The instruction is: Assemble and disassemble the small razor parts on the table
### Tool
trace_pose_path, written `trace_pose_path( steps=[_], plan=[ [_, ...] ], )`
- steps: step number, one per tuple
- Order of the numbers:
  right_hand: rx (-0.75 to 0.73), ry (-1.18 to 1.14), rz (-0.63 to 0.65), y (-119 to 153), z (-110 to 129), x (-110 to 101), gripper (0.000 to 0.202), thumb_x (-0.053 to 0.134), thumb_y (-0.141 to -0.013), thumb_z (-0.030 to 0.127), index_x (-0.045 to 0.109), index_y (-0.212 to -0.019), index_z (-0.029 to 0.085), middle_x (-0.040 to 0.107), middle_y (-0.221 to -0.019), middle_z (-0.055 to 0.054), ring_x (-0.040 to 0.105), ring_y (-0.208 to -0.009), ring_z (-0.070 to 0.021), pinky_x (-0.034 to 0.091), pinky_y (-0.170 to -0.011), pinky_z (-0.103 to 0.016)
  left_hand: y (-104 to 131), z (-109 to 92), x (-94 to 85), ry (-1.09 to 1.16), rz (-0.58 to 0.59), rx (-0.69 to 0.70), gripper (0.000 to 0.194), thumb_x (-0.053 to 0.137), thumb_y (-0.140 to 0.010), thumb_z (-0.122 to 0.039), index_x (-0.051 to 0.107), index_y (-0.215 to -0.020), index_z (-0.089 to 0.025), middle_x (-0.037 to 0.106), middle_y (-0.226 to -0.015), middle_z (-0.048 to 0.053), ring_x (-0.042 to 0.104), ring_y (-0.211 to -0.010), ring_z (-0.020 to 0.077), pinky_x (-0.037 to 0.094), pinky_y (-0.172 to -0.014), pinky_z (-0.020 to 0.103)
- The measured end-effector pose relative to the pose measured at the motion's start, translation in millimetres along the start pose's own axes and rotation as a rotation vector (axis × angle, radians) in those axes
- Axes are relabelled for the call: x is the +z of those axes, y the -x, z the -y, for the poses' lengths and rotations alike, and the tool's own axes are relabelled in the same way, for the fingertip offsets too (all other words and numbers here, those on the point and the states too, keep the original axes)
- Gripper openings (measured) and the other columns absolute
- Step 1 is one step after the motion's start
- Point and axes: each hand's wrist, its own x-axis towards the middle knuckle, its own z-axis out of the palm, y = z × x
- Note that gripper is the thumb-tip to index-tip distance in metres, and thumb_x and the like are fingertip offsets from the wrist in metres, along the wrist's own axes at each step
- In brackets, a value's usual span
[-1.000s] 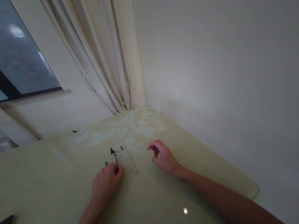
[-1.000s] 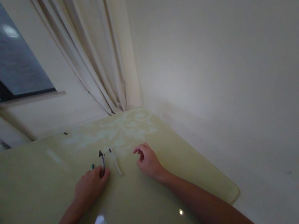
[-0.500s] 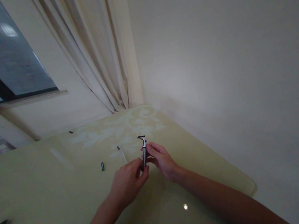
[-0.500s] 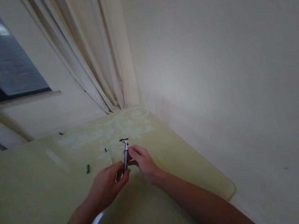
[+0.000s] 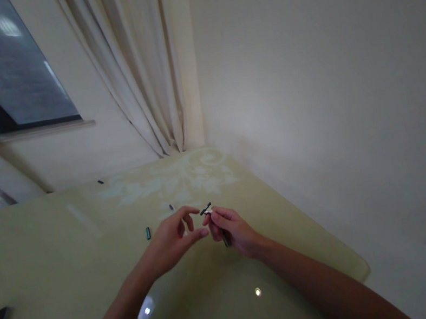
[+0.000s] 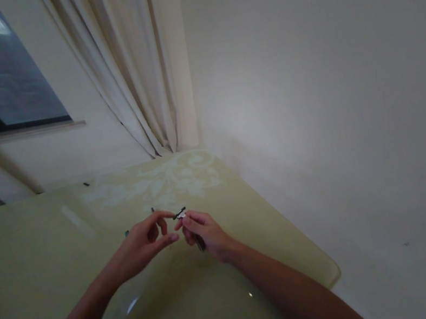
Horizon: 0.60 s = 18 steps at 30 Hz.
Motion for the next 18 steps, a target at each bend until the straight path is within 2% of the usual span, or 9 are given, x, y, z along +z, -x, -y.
trace_pose_path(
  steps=[2,4,8,11,14,18],
  plan=[
    [0.048,-0.013,0.075,2,2,0,0.038,0.072,-0.091,0.054,0.068,-0.094,0.017,0.048,-0.061,0.007,0.037,-0.049,-0.0074,0.027,-0.048,-0.021,0,0,-10.1,0.133,-0.036,0.008,0.057,0.068,-0.090,-0.056,0.060,-0.138,-0.027,0.065,-0.098,0.001,0.049,-0.063,0.0102,0.039,-0.057,0.023],
    [0.091,-0.006,0.151,5,4,1,0.037,0.073,-0.091,0.053,0.069,-0.096,0.016,0.047,-0.061,0.007,0.032,-0.048,-0.0065,0.022,-0.046,-0.021,1,-2,-16.6,0.212,-0.010,0.020,0.058,0.071,-0.089,-0.052,0.059,-0.141,-0.028,0.065,-0.106,0.002,0.048,-0.065,0.0093,0.040,-0.058,0.023],
    [0.122,0.034,0.259,9,9,2,0.038,0.074,-0.092,0.051,0.072,-0.097,0.013,0.048,-0.062,0.005,0.033,-0.051,-0.0064,0.019,-0.047,-0.022,2,-5,-20.2,0.254,0.084,0.078,0.045,0.077,-0.086,-0.045,0.070,-0.126,-0.026,0.064,-0.102,0.002,0.047,-0.070,0.0102,0.041,-0.063,0.024],
    [0.135,0.044,0.309,10,12,2,0.038,0.073,-0.092,0.050,0.074,-0.097,0.012,0.050,-0.063,0.004,0.037,-0.052,-0.0071,0.021,-0.047,-0.022,3,-5,-20.0,0.248,0.122,0.093,0.038,0.078,-0.085,-0.043,0.072,-0.119,-0.026,0.064,-0.098,0.001,0.049,-0.073,0.0114,0.041,-0.066,0.025],
    [0.165,0.012,0.359,11,13,1,0.039,0.071,-0.091,0.049,0.075,-0.099,0.011,0.052,-0.065,0.002,0.041,-0.053,-0.0078,0.022,-0.047,-0.023,3,-2,-19.6,0.253,0.134,0.081,0.037,0.081,-0.083,-0.041,0.072,-0.115,-0.025,0.062,-0.094,0.000,0.049,-0.073,0.0120,0.040,-0.067,0.025],
    [0.186,-0.041,0.375,12,12,0,0.038,0.070,-0.091,0.047,0.074,-0.096,0.009,0.048,-0.062,0.004,0.036,-0.050,-0.0074,0.021,-0.047,-0.024,2,2,-17.2,0.281,0.127,0.044,0.037,0.085,-0.078,-0.039,0.072,-0.108,-0.023,0.056,-0.080,-0.004,0.048,-0.070,0.0120,0.038,-0.066,0.025]
  ],
)
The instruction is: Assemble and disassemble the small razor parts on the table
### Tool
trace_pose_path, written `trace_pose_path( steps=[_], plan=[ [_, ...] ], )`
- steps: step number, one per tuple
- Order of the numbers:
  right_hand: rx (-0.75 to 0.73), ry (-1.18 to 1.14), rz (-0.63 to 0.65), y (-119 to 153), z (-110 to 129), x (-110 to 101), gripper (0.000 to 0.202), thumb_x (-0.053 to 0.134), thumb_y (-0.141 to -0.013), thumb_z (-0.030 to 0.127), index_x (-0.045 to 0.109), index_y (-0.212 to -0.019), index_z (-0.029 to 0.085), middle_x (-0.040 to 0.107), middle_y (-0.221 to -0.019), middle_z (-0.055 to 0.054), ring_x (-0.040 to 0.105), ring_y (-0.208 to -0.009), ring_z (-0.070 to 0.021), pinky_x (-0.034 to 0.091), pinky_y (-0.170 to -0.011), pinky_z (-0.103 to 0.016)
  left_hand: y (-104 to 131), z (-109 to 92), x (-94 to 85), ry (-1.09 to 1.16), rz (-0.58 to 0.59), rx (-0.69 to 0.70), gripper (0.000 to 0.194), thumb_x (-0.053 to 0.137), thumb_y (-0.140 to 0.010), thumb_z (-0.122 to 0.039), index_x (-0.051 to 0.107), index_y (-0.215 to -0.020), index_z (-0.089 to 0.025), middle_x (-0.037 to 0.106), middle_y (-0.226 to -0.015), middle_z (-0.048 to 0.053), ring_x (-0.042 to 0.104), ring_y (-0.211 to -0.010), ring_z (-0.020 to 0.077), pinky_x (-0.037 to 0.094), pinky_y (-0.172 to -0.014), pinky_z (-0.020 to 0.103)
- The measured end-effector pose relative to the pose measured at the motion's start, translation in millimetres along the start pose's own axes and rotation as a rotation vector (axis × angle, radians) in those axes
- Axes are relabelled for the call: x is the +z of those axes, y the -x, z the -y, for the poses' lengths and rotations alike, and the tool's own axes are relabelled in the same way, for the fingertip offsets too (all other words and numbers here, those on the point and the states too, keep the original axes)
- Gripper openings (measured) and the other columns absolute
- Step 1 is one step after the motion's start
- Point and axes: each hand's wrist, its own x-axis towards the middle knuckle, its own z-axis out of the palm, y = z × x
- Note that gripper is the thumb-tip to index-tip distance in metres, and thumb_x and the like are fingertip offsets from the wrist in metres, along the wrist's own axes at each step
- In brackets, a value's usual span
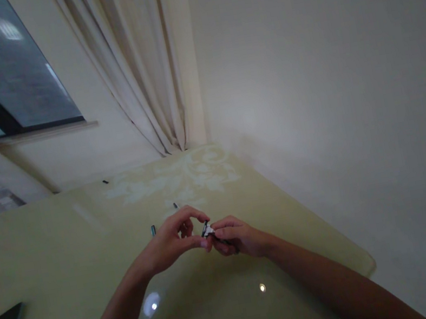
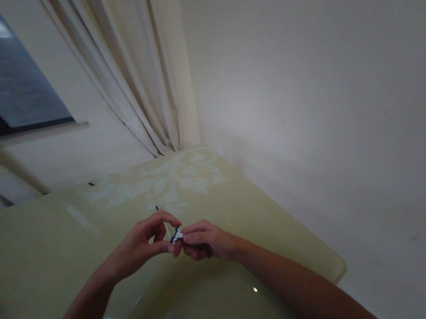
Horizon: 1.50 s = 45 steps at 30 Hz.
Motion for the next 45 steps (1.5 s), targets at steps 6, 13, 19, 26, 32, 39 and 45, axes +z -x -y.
trace_pose_path(
  steps=[6,13,19,26,32,39,45],
  plan=[
    [0.004,0.058,-0.060,1,1,1,0.038,0.072,-0.090,0.048,0.066,-0.080,0.012,0.040,-0.055,0.007,0.030,-0.048,-0.0068,0.017,-0.047,-0.024,-3,2,5.2,0.034,-0.023,0.041,0.040,0.088,-0.075,-0.043,0.074,-0.106,-0.022,0.059,-0.085,-0.002,0.046,-0.069,0.0113,0.038,-0.066,0.026],
    [-0.013,0.070,-0.118,0,6,2,0.039,0.073,-0.088,0.050,0.064,-0.077,0.014,0.039,-0.055,0.007,0.028,-0.048,-0.0072,0.016,-0.048,-0.025,-4,4,10.8,-0.027,-0.109,0.139,0.038,0.079,-0.084,-0.047,0.072,-0.112,-0.022,0.064,-0.095,0.002,0.050,-0.071,0.0120,0.043,-0.068,0.027],
    [-0.036,0.074,-0.116,-3,7,1,0.040,0.072,-0.088,0.051,0.062,-0.076,0.015,0.036,-0.056,0.007,0.024,-0.048,-0.0070,0.015,-0.047,-0.024,-3,2,12.5,-0.147,-0.176,0.223,0.034,0.075,-0.089,-0.046,0.072,-0.115,-0.024,0.063,-0.099,0.003,0.053,-0.076,0.0131,0.046,-0.072,0.027],
    [-0.043,0.041,-0.091,-6,5,2,0.038,0.074,-0.086,0.050,0.062,-0.076,0.015,0.035,-0.057,0.007,0.024,-0.048,-0.0069,0.014,-0.047,-0.024,-1,3,11.1,-0.165,-0.177,0.237,0.036,0.073,-0.089,-0.048,0.073,-0.116,-0.024,0.063,-0.095,0.002,0.055,-0.075,0.0132,0.047,-0.073,0.026],
    [-0.054,0.016,-0.092,-7,4,4,0.038,0.075,-0.084,0.048,0.062,-0.073,0.015,0.037,-0.058,0.007,0.024,-0.048,-0.0062,0.014,-0.046,-0.023,3,7,14.7,-0.133,-0.242,0.219,0.038,0.076,-0.087,-0.051,0.073,-0.111,-0.023,0.065,-0.094,0.002,0.056,-0.074,0.0134,0.047,-0.073,0.027],
    [-0.056,0.004,-0.097,-7,-2,5,0.038,0.074,-0.084,0.049,0.061,-0.074,0.015,0.037,-0.058,0.007,0.024,-0.049,-0.0063,0.014,-0.046,-0.023,5,6,17.5,-0.132,-0.266,0.214,0.039,0.075,-0.087,-0.052,0.073,-0.111,-0.022,0.066,-0.094,0.003,0.056,-0.073,0.0137,0.047,-0.073,0.028],
    [-0.135,0.089,-0.047,-7,-5,1,0.035,0.066,-0.089,0.045,0.068,-0.077,0.012,0.033,-0.054,0.008,0.025,-0.047,-0.0076,0.016,-0.047,-0.024,4,9,19.9,-0.155,-0.292,0.235,0.039,0.076,-0.085,-0.053,0.074,-0.111,-0.023,0.066,-0.092,0.002,0.054,-0.071,0.0130,0.047,-0.071,0.027]
  ],
)
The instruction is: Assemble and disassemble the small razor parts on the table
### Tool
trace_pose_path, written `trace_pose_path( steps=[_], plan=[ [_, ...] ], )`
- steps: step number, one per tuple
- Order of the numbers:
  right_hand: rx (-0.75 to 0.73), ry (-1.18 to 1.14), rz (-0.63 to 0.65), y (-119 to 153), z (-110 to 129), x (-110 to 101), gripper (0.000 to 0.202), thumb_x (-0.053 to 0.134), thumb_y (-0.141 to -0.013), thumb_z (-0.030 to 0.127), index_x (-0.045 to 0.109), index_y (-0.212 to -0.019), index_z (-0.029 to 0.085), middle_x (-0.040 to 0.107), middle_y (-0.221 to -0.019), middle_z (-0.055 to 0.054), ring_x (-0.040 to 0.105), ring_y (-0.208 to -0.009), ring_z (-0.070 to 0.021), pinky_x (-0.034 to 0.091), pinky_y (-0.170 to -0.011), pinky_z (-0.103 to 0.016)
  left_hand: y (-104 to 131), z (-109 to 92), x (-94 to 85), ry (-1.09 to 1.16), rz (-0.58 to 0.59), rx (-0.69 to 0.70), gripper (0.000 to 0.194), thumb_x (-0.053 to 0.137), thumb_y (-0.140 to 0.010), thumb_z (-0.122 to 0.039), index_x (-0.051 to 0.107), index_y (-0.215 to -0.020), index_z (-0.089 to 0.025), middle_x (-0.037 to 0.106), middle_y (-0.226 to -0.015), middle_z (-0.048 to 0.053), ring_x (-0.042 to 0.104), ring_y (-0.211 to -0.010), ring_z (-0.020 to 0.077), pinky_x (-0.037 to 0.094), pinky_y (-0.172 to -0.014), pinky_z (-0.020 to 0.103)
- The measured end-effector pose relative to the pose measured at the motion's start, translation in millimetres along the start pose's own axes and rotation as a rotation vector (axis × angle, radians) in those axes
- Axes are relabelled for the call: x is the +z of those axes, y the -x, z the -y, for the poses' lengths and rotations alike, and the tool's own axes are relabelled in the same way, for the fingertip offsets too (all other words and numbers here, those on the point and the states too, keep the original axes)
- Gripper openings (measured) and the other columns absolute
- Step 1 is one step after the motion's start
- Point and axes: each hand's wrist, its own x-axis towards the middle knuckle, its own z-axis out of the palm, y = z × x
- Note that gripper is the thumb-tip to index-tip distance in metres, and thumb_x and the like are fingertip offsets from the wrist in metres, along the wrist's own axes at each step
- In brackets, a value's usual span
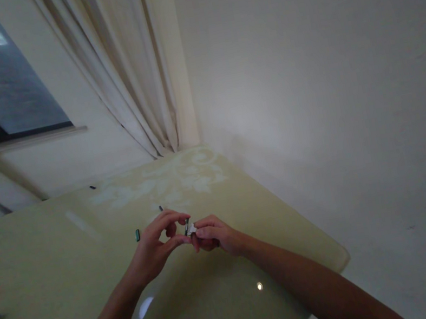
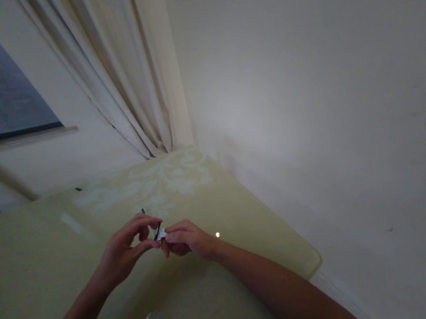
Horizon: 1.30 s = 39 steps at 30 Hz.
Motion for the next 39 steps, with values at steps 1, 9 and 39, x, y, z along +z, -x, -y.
trace_pose_path(
  steps=[1,9,39],
  plan=[
    [-0.003,0.002,0.009,0,-1,0,0.035,0.065,-0.090,0.045,0.068,-0.077,0.012,0.032,-0.054,0.008,0.025,-0.047,-0.0077,0.016,-0.047,-0.024,0,1,0.2,-0.002,-0.001,0.003,0.039,0.076,-0.085,-0.053,0.074,-0.111,-0.023,0.066,-0.092,0.002,0.054,-0.071,0.0129,0.047,-0.071,0.027],
    [-0.002,0.059,-0.072,-1,-7,-1,0.044,0.063,-0.087,0.054,0.062,-0.068,0.015,0.032,-0.052,0.008,0.024,-0.046,-0.0074,0.016,-0.047,-0.025,1,5,-4.2,0.012,0.007,-0.013,0.039,0.076,-0.086,-0.051,0.074,-0.112,-0.022,0.066,-0.092,0.003,0.056,-0.073,0.0137,0.047,-0.073,0.028],
    [-0.363,0.015,-0.833,-17,3,-69,0.045,0.057,-0.085,0.057,0.037,-0.062,0.024,0.026,-0.054,0.009,0.022,-0.046,-0.0096,0.023,-0.045,-0.023,-81,63,87.3,-0.386,0.139,-0.348,0.052,0.075,-0.082,-0.032,0.069,-0.131,-0.017,0.076,-0.110,0.010,0.069,-0.088,0.0219,0.051,-0.085,0.032]
  ],
)
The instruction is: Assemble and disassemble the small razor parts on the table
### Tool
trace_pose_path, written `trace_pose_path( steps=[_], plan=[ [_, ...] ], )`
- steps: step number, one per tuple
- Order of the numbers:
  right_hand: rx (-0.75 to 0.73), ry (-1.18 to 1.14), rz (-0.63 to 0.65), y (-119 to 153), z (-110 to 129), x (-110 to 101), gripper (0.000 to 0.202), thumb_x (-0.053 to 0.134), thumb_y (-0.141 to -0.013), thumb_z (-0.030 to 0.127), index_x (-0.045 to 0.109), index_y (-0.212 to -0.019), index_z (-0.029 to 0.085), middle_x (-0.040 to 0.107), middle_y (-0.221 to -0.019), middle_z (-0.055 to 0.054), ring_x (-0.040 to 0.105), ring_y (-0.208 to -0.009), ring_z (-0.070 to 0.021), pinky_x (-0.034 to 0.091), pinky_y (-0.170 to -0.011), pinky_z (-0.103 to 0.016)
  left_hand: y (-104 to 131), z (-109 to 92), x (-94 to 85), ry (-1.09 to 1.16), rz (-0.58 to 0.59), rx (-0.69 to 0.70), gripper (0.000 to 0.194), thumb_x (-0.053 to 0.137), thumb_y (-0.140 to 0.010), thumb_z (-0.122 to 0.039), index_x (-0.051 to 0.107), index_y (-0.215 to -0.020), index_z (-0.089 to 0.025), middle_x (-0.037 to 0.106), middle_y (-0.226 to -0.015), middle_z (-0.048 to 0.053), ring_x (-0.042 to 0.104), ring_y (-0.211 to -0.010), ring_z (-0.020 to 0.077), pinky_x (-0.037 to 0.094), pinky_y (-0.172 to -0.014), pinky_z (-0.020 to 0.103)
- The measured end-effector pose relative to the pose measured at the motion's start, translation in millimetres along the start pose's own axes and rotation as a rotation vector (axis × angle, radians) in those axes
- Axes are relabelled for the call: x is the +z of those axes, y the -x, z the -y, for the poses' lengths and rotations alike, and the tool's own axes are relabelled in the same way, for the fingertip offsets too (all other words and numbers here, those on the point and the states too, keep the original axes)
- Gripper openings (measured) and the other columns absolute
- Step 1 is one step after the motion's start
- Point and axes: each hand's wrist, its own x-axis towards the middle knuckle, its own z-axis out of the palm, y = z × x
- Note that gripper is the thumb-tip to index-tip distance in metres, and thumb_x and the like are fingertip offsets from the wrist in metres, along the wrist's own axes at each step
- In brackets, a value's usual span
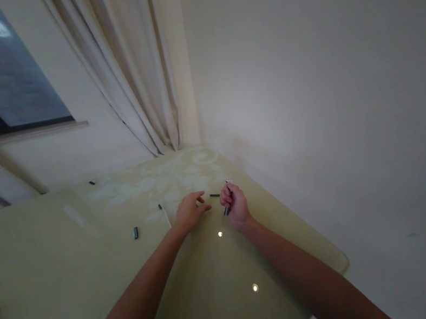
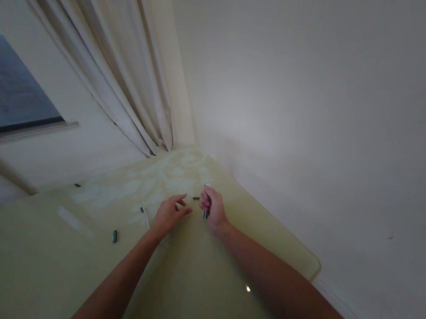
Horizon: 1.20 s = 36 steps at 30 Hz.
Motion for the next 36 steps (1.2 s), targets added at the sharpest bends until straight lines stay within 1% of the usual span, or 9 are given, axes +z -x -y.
trace_pose_path(
  steps=[4,8,12,15,21,24,27,31,36],
  plan=[
    [-0.101,0.760,0.021,-6,8,-16,0.032,0.060,-0.088,0.047,0.052,-0.070,0.021,0.044,-0.061,0.005,0.043,-0.056,-0.0129,0.032,-0.056,-0.024,21,21,-32.5,-0.010,-0.010,0.041,0.031,0.071,-0.082,-0.032,0.077,-0.110,-0.019,0.076,-0.103,0.008,0.067,-0.083,0.0217,0.051,-0.084,0.034],
    [-0.105,1.559,0.147,-13,11,-25,0.019,0.063,-0.095,0.038,0.070,-0.097,0.021,0.064,-0.098,-0.005,0.062,-0.085,-0.0184,0.039,-0.068,-0.025,52,77,-87.3,-0.057,-0.036,-0.006,0.040,0.067,-0.078,-0.045,0.077,-0.107,-0.019,0.075,-0.109,0.011,0.067,-0.084,0.0242,0.053,-0.084,0.038],
    [-0.067,1.764,0.167,-14,4,-21,0.022,0.059,-0.100,0.040,0.070,-0.106,0.022,0.064,-0.112,-0.007,0.065,-0.091,-0.0193,0.041,-0.068,-0.026,80,130,-130.1,-0.054,-0.041,-0.272,0.076,0.077,-0.056,-0.058,0.073,-0.120,-0.017,0.074,-0.115,0.015,0.069,-0.091,0.0304,0.057,-0.080,0.040],
    [-0.058,1.804,0.122,-14,1,-19,0.022,0.057,-0.101,0.038,0.069,-0.104,0.021,0.065,-0.109,-0.007,0.066,-0.090,-0.0199,0.040,-0.068,-0.027,91,145,-137.8,-0.014,-0.014,-0.334,0.082,0.078,-0.050,-0.061,0.073,-0.119,-0.017,0.074,-0.114,0.015,0.070,-0.092,0.0314,0.058,-0.081,0.040],
    [-0.101,1.723,0.040,-14,8,-24,0.027,0.059,-0.100,0.043,0.067,-0.107,0.019,0.065,-0.108,-0.008,0.063,-0.088,-0.0207,0.039,-0.068,-0.028,89,148,-128.8,0.010,-0.025,-0.260,0.057,0.074,-0.055,-0.060,0.079,-0.094,-0.018,0.073,-0.100,0.013,0.070,-0.083,0.0289,0.056,-0.079,0.038],
    [-0.212,1.491,0.035,-5,13,-16,0.027,0.054,-0.100,0.040,0.067,-0.101,0.017,0.063,-0.098,-0.007,0.059,-0.082,-0.0190,0.038,-0.069,-0.028,88,140,-127.0,0.040,-0.068,-0.181,0.049,0.074,-0.061,-0.060,0.077,-0.091,-0.020,0.073,-0.094,0.009,0.068,-0.080,0.0259,0.055,-0.075,0.036],
    [-0.170,1.028,0.158,14,13,1,0.034,0.052,-0.099,0.044,0.069,-0.089,0.016,0.054,-0.075,0.000,0.049,-0.069,-0.0155,0.035,-0.064,-0.027,90,108,-121.1,0.086,-0.149,-0.013,0.046,0.074,-0.074,-0.058,0.077,-0.104,-0.022,0.071,-0.093,0.006,0.065,-0.079,0.0220,0.053,-0.070,0.032],
    [0.186,0.476,0.378,44,8,26,0.042,0.068,-0.089,0.056,0.077,-0.098,0.015,0.040,-0.060,0.006,0.031,-0.053,-0.0102,0.023,-0.052,-0.026,97,45,-101.1,0.200,-0.219,0.341,0.038,0.074,-0.088,-0.045,0.071,-0.122,-0.028,0.068,-0.097,0.003,0.061,-0.083,0.0169,0.053,-0.077,0.030],
    [0.348,0.175,0.439,64,6,39,0.043,0.086,-0.072,0.053,0.076,-0.091,0.015,0.051,-0.062,0.005,0.028,-0.050,-0.0067,0.018,-0.050,-0.026,107,8,-77.4,0.302,-0.187,0.477,0.032,0.070,-0.094,-0.032,0.069,-0.127,-0.030,0.066,-0.103,0.004,0.060,-0.085,0.0152,0.053,-0.076,0.027]
  ],
)
